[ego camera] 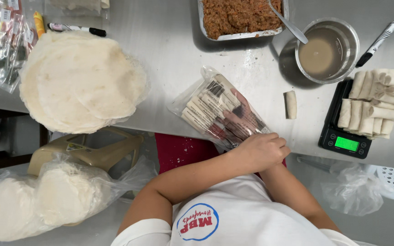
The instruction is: The person prepares lumpia by placing a filling from a metal tray onto a wrapper using a spoon, folding and rolling the wrapper, and then weighing the completed rolls on a digital scale before placing them into a plastic bag.
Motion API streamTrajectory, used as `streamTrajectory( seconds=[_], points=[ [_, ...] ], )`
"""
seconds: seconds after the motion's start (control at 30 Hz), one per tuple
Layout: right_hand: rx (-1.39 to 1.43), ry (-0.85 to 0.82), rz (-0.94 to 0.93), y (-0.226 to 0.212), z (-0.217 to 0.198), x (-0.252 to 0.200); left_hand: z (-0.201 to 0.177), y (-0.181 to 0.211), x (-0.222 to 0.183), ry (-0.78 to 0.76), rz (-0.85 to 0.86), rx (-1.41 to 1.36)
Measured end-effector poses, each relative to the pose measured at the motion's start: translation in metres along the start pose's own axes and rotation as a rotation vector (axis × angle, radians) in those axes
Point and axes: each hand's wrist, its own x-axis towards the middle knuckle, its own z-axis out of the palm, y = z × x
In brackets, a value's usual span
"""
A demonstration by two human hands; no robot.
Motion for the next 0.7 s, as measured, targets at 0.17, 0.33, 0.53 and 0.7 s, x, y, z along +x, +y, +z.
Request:
streamTrajectory(
  seconds=[0.17,0.33,0.53,0.7],
  points=[
    [0.045,0.142,-0.150,-0.026,0.004,-0.029,-0.109,-0.052,-0.014,-0.014,-0.468,-0.205],
    [0.608,-0.008,0.046,0.053,-0.001,0.028,-0.170,-0.125,-0.031,0.024,-0.991,-0.341],
    [1.001,-0.244,-0.059,0.128,0.012,0.082,-0.146,-0.151,-0.036,0.046,-0.934,-0.675],
    [1.121,-0.424,-0.163,0.185,0.013,0.078,-0.187,-0.114,-0.044,0.011,-0.897,-0.479]
  ],
)
